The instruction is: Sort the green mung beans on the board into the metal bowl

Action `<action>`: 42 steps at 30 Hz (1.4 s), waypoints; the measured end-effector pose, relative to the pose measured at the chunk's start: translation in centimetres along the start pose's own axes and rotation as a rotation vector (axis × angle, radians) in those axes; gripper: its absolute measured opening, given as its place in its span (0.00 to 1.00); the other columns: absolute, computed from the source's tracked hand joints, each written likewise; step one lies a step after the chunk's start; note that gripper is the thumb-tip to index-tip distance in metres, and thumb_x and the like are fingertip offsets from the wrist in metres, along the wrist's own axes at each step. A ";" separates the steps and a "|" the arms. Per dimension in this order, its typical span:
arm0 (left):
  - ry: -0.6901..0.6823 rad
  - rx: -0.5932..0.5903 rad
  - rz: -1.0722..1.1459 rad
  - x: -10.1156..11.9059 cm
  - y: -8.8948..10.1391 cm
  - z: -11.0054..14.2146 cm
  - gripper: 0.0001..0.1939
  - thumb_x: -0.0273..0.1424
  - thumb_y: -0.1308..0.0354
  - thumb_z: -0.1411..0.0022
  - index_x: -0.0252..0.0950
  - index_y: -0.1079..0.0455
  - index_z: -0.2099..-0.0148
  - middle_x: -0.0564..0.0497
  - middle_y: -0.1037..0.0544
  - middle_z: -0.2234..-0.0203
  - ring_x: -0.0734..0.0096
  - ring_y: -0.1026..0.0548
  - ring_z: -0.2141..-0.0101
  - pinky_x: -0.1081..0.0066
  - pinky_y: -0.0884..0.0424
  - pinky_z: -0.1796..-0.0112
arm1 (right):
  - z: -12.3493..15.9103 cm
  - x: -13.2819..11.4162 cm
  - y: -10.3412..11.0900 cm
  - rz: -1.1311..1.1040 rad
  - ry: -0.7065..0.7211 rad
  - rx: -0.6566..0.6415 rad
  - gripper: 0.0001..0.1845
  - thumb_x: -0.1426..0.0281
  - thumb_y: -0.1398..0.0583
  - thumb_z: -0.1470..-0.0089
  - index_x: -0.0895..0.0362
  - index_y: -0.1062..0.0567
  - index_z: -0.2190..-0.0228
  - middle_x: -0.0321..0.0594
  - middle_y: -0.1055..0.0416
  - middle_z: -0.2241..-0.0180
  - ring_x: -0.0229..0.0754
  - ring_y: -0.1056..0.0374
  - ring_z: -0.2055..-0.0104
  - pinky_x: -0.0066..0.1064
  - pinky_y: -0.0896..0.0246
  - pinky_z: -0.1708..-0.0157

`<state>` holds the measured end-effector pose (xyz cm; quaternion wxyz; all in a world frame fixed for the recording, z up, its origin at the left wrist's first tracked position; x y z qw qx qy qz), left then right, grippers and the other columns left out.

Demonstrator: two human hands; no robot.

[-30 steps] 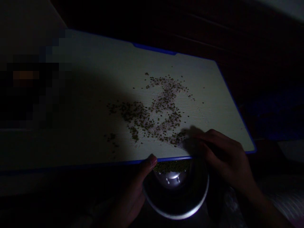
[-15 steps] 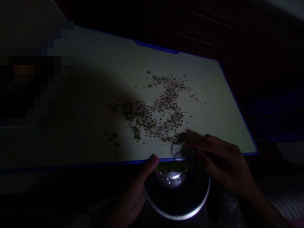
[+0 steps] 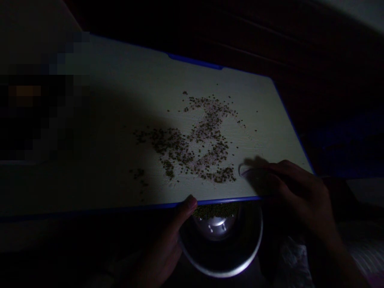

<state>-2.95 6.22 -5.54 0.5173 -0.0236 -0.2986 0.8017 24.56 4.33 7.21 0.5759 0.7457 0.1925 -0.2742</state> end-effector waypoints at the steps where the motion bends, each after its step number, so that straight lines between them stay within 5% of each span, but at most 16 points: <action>1: -0.018 -0.010 -0.001 0.1 0.0 0.0 0.44 0.39 0.12 0.56 0.38 0.21 0.38 0.43 0.14 0.40 0.46 0.26 0.31 0.55 0.30 0.31 | -0.1 -0.2 -0.2 -0.002 0.008 -0.003 0.08 0.63 0.35 0.30 0.43 0.16 0.52 0.33 0.17 0.58 0.39 0.21 0.58 0.31 0.28 0.61; 8: -0.020 -0.059 -0.023 0.1 -0.3 0.3 0.51 0.40 0.14 0.51 0.38 0.30 0.29 0.44 0.15 0.38 0.48 0.28 0.30 0.57 0.27 0.33 | -0.4 -1.6 -1.5 -0.047 0.084 -0.051 0.08 0.63 0.35 0.30 0.44 0.16 0.52 0.32 0.18 0.61 0.37 0.21 0.62 0.28 0.29 0.65; 17: 0.008 -0.026 -0.001 0.3 -0.6 0.6 0.47 0.38 0.13 0.54 0.35 0.24 0.34 0.42 0.13 0.41 0.40 0.24 0.33 0.51 0.27 0.33 | 0.5 -2.3 -0.6 -0.068 0.149 -0.083 0.10 0.69 0.35 0.31 0.47 0.16 0.51 0.34 0.18 0.62 0.36 0.21 0.62 0.26 0.27 0.65; 25: -0.032 -0.027 0.011 0.5 -0.6 0.6 0.40 0.37 0.13 0.54 0.39 0.21 0.39 0.46 0.12 0.43 0.44 0.27 0.30 0.53 0.31 0.30 | 0.6 -1.5 -0.6 -0.040 0.110 -0.050 0.08 0.67 0.35 0.31 0.45 0.16 0.53 0.33 0.18 0.61 0.37 0.20 0.61 0.26 0.27 0.65; 31: 0.003 -0.003 0.011 0.2 -0.4 0.5 0.47 0.38 0.11 0.58 0.37 0.23 0.36 0.45 0.12 0.43 0.45 0.24 0.32 0.54 0.27 0.33 | 0.0 -1.9 -1.2 -0.034 0.089 -0.051 0.09 0.64 0.34 0.31 0.46 0.16 0.52 0.34 0.17 0.63 0.38 0.21 0.63 0.29 0.27 0.66; 38: -0.033 -0.126 0.014 0.2 -0.8 0.3 0.42 0.37 0.17 0.45 0.41 0.26 0.31 0.46 0.18 0.34 0.47 0.27 0.30 0.55 0.28 0.33 | -0.7 -2.4 -1.8 -0.057 0.126 -0.071 0.08 0.66 0.34 0.33 0.48 0.15 0.53 0.37 0.17 0.63 0.41 0.20 0.64 0.32 0.25 0.67; 42: 0.000 -0.141 0.028 -0.1 -0.9 0.4 0.39 0.38 0.16 0.47 0.42 0.22 0.35 0.48 0.16 0.37 0.48 0.25 0.31 0.56 0.27 0.33 | -0.5 -3.6 -2.3 -0.110 0.213 -0.133 0.09 0.70 0.34 0.34 0.50 0.15 0.54 0.36 0.18 0.66 0.39 0.21 0.68 0.29 0.26 0.72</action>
Point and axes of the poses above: each hand's wrist, its own z-axis away from the middle knuckle, its own y-axis out of the back of the hand, x = y × z, the point moved 6 cm from there along -z, towards the middle knuckle
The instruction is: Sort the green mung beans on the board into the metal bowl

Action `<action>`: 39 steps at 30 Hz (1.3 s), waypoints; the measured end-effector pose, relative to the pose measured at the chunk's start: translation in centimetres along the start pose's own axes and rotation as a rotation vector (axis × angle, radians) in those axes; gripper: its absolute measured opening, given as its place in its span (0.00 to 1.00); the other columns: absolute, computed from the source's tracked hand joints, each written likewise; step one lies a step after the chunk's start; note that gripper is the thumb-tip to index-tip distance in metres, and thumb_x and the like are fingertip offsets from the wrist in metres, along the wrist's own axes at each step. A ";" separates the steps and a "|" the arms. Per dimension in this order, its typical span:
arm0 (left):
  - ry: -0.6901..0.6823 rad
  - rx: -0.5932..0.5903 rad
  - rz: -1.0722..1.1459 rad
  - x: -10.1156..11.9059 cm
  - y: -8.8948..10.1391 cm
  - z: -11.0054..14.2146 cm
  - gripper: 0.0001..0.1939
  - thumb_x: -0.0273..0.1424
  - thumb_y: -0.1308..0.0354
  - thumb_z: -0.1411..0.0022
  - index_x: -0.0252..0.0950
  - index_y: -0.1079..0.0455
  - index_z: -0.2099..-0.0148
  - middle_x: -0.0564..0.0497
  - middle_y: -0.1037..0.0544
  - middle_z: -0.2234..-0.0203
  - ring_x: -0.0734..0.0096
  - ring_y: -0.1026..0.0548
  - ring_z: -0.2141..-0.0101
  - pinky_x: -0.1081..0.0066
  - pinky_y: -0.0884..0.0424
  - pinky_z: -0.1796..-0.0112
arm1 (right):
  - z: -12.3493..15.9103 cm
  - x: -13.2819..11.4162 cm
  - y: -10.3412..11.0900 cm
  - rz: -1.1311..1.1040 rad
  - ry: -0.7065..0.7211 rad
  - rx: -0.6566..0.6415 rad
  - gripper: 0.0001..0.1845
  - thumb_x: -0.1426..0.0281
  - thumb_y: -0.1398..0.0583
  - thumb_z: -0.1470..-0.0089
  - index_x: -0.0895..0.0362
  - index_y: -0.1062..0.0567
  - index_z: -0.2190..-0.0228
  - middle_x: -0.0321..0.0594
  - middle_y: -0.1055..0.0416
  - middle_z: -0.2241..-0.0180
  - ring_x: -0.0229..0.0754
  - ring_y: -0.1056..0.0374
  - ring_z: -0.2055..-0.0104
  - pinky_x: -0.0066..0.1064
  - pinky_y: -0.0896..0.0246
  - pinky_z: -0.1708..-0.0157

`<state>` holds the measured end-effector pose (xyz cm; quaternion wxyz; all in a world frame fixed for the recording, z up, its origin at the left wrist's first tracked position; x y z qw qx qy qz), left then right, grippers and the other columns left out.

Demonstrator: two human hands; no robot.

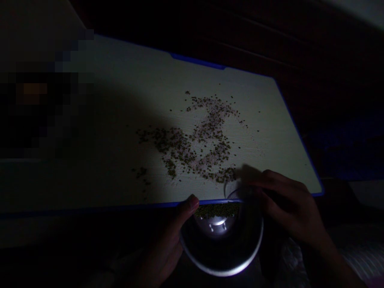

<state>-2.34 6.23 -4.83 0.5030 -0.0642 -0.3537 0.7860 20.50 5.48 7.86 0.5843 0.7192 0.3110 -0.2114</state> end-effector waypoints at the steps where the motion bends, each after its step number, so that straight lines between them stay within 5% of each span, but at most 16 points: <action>1: 0.009 0.020 -0.002 0.0 0.1 0.0 0.37 0.38 0.15 0.49 0.41 0.19 0.38 0.48 0.15 0.38 0.48 0.25 0.31 0.57 0.27 0.33 | 0.0 -0.2 -0.1 -0.005 0.008 -0.008 0.10 0.70 0.34 0.34 0.51 0.14 0.54 0.37 0.18 0.67 0.39 0.21 0.68 0.29 0.26 0.72; 6: 0.041 0.088 -0.030 0.0 0.7 0.0 0.35 0.40 0.12 0.56 0.39 0.16 0.46 0.47 0.13 0.41 0.49 0.26 0.30 0.59 0.29 0.32 | 0.1 -0.3 -0.2 -0.019 0.016 -0.006 0.10 0.71 0.35 0.33 0.51 0.15 0.53 0.36 0.18 0.67 0.38 0.22 0.68 0.28 0.26 0.71; 17: -0.014 0.084 -0.018 0.2 0.7 0.2 0.47 0.37 0.16 0.46 0.40 0.29 0.28 0.45 0.17 0.36 0.46 0.26 0.31 0.54 0.28 0.32 | 0.9 3.6 1.7 0.081 -0.280 0.159 0.12 0.60 0.34 0.31 0.45 0.15 0.50 0.37 0.15 0.54 0.44 0.18 0.56 0.35 0.26 0.61; 27: 0.041 0.144 -0.017 -0.5 2.3 -0.4 0.36 0.37 0.16 0.46 0.41 0.20 0.36 0.46 0.11 0.45 0.57 0.32 0.27 0.65 0.33 0.30 | 0.3 1.9 0.5 0.023 -0.149 0.077 0.10 0.64 0.34 0.31 0.45 0.15 0.51 0.34 0.17 0.61 0.40 0.22 0.62 0.33 0.26 0.64; 34: -0.026 0.147 -0.021 0.1 1.2 0.1 0.50 0.38 0.12 0.56 0.41 0.26 0.32 0.46 0.14 0.40 0.48 0.25 0.31 0.58 0.26 0.34 | 0.9 2.8 1.3 0.057 -0.204 0.079 0.09 0.63 0.34 0.31 0.44 0.15 0.52 0.34 0.17 0.59 0.40 0.21 0.60 0.33 0.27 0.63; 39: 0.022 0.136 0.001 0.1 0.8 0.1 0.46 0.37 0.14 0.51 0.38 0.26 0.32 0.45 0.17 0.37 0.45 0.28 0.29 0.55 0.30 0.30 | 1.4 2.5 1.5 0.060 -0.164 0.072 0.10 0.66 0.34 0.32 0.45 0.15 0.52 0.35 0.16 0.60 0.41 0.20 0.61 0.32 0.26 0.64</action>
Point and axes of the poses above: each hand's wrist, its own z-axis away from the middle knuckle, its own y-axis out of the back of the hand, x = y × z, the point moved 6 cm from there along -z, towards the middle knuckle
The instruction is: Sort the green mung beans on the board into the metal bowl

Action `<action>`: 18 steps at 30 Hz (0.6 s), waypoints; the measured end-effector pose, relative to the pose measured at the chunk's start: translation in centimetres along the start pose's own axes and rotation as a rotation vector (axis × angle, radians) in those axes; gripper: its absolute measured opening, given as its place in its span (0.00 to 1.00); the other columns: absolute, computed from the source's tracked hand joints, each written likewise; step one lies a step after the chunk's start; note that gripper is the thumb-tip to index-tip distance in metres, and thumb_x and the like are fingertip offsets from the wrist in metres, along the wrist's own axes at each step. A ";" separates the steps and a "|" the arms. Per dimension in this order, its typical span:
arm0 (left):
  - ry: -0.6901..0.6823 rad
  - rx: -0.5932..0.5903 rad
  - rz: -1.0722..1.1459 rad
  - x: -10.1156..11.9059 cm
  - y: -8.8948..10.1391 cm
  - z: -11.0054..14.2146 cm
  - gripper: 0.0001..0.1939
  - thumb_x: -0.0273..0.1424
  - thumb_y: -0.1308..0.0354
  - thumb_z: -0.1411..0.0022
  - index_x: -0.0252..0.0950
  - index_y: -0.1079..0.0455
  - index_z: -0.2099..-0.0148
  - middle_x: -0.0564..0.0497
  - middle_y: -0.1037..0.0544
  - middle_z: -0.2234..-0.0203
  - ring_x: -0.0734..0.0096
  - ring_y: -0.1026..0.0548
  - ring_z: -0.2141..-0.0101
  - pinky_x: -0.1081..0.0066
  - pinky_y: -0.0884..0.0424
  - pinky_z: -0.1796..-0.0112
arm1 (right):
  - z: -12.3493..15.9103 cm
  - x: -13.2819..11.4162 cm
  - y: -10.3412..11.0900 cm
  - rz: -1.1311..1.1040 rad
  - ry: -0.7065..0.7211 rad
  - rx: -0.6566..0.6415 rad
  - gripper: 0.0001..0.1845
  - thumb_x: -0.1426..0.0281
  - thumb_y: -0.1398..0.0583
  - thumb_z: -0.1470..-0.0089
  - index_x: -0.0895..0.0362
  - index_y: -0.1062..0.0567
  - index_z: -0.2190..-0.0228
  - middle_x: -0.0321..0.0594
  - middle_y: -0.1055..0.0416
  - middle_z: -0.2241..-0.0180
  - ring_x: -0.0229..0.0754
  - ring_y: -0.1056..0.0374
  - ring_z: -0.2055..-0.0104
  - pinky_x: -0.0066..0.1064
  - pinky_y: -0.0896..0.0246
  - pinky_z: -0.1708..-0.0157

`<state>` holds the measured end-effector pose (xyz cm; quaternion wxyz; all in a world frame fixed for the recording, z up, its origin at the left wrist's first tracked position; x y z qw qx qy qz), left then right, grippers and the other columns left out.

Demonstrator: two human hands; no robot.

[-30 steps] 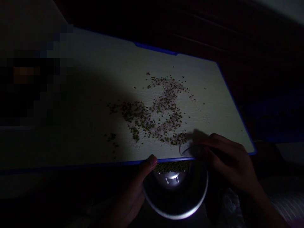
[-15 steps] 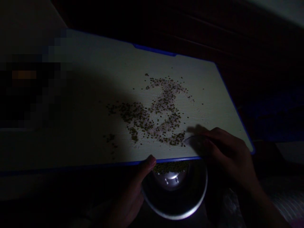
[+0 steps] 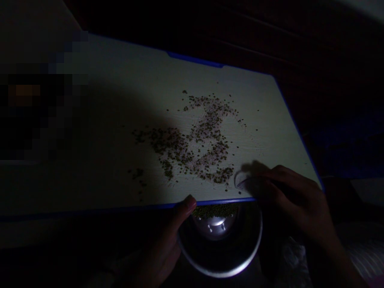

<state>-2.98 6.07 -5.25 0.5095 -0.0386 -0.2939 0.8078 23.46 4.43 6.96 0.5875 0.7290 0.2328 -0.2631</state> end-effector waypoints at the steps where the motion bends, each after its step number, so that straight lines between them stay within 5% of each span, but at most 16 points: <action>1: 0.000 0.001 0.013 0.0 -0.1 0.0 0.46 0.36 0.14 0.52 0.37 0.25 0.33 0.44 0.15 0.38 0.43 0.27 0.30 0.53 0.29 0.31 | 0.2 -0.3 -0.1 -0.009 0.027 -0.008 0.10 0.67 0.34 0.33 0.46 0.15 0.51 0.35 0.16 0.61 0.41 0.20 0.62 0.31 0.26 0.64; 7: -0.057 0.032 -0.026 0.6 -0.5 0.6 0.37 0.36 0.14 0.51 0.35 0.19 0.40 0.42 0.10 0.48 0.37 0.18 0.39 0.48 0.23 0.36 | 0.5 -1.7 -0.9 -0.043 0.141 -0.043 0.11 0.69 0.34 0.33 0.49 0.15 0.51 0.36 0.16 0.62 0.38 0.20 0.63 0.27 0.26 0.66; 18: -0.025 -0.038 -0.014 0.0 0.1 -0.2 0.41 0.38 0.13 0.53 0.42 0.20 0.38 0.48 0.15 0.39 0.48 0.27 0.30 0.57 0.28 0.32 | -0.8 -2.2 -1.4 -0.025 0.119 -0.022 0.09 0.69 0.35 0.32 0.49 0.16 0.52 0.32 0.17 0.63 0.33 0.21 0.62 0.23 0.26 0.64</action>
Point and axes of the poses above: each hand's wrist, its own z-axis away from the middle knuckle, its own y-axis out of the back of the hand, x = y × z, the point moved 6 cm from there along -z, towards the middle knuckle
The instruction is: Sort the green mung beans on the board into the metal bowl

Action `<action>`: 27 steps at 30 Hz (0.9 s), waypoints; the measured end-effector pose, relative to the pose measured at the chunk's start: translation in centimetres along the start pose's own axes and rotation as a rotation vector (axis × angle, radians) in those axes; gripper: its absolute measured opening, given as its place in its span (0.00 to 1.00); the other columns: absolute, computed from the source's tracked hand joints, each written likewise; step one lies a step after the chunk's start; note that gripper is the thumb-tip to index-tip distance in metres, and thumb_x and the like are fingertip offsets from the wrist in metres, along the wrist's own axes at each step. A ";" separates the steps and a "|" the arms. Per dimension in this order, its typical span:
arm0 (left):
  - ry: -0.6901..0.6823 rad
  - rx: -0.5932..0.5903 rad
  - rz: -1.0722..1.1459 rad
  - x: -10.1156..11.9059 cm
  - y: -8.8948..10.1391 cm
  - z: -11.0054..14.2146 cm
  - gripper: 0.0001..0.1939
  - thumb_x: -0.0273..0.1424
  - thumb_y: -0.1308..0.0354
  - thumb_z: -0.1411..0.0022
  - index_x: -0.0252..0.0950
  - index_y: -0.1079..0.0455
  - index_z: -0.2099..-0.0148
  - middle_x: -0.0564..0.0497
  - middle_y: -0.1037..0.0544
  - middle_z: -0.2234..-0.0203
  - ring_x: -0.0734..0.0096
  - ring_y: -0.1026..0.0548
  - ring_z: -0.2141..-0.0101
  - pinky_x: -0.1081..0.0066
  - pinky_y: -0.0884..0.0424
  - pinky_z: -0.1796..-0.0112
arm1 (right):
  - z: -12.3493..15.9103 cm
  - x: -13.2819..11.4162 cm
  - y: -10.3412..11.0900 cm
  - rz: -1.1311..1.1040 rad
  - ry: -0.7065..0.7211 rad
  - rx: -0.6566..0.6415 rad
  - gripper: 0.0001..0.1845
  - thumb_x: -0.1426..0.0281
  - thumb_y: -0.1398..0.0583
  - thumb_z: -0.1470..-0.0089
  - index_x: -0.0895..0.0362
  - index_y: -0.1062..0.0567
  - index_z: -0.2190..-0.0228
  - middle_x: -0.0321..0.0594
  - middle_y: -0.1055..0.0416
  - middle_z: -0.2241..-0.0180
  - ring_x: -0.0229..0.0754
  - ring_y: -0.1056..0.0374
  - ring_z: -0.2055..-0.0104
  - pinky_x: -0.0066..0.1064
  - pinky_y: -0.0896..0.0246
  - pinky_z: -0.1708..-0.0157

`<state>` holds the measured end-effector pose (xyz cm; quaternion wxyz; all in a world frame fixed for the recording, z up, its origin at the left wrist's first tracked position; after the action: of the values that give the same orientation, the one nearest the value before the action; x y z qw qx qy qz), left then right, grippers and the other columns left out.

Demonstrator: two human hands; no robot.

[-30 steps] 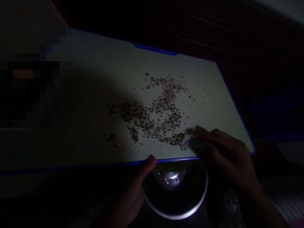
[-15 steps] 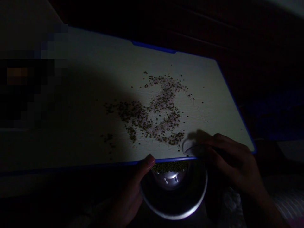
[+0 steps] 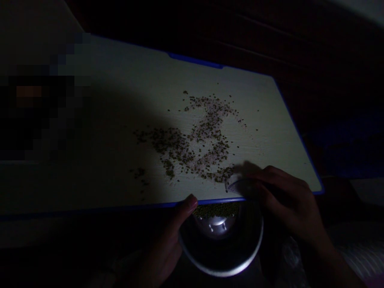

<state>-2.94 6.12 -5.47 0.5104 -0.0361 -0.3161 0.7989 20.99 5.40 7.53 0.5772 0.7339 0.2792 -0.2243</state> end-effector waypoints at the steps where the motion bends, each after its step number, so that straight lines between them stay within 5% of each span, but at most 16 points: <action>1: 0.011 -0.007 0.004 -0.1 0.1 -0.1 0.40 0.38 0.13 0.53 0.42 0.20 0.38 0.49 0.15 0.38 0.47 0.27 0.30 0.57 0.27 0.33 | 0.0 0.0 -0.1 -0.001 0.001 -0.003 0.09 0.69 0.35 0.32 0.49 0.16 0.52 0.33 0.18 0.63 0.33 0.21 0.63 0.23 0.27 0.65; 9: 0.062 0.019 -0.028 -0.5 0.6 -0.3 0.32 0.42 0.12 0.57 0.41 0.14 0.50 0.46 0.12 0.43 0.41 0.28 0.30 0.55 0.27 0.33 | 0.1 -0.5 -0.5 -0.038 0.043 -0.040 0.10 0.70 0.35 0.32 0.50 0.16 0.52 0.34 0.19 0.65 0.35 0.22 0.65 0.24 0.28 0.68; 18: 0.072 0.011 0.039 -0.5 0.4 0.2 0.36 0.37 0.18 0.43 0.39 0.22 0.34 0.45 0.13 0.43 0.46 0.25 0.32 0.53 0.30 0.30 | 0.3 0.5 0.1 0.034 -0.059 0.029 0.09 0.68 0.35 0.31 0.48 0.16 0.51 0.33 0.17 0.62 0.36 0.22 0.63 0.26 0.28 0.65; 27: -0.011 0.011 -0.009 0.0 0.2 -0.1 0.29 0.39 0.14 0.51 0.39 0.16 0.48 0.45 0.11 0.46 0.42 0.24 0.32 0.51 0.28 0.32 | 0.3 1.7 1.0 0.049 -0.149 0.085 0.09 0.64 0.34 0.31 0.46 0.15 0.51 0.33 0.17 0.59 0.38 0.21 0.60 0.30 0.29 0.63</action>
<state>-3.09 6.13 -5.60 0.5127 -0.0275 -0.3146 0.7984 22.94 5.20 7.07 0.5699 0.7457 0.2076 -0.2757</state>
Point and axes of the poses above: each hand's wrist, its own z-axis away from the middle knuckle, its own y-axis out of the back of the hand, x = y × z, the point moved 6 cm from there along -z, towards the middle knuckle
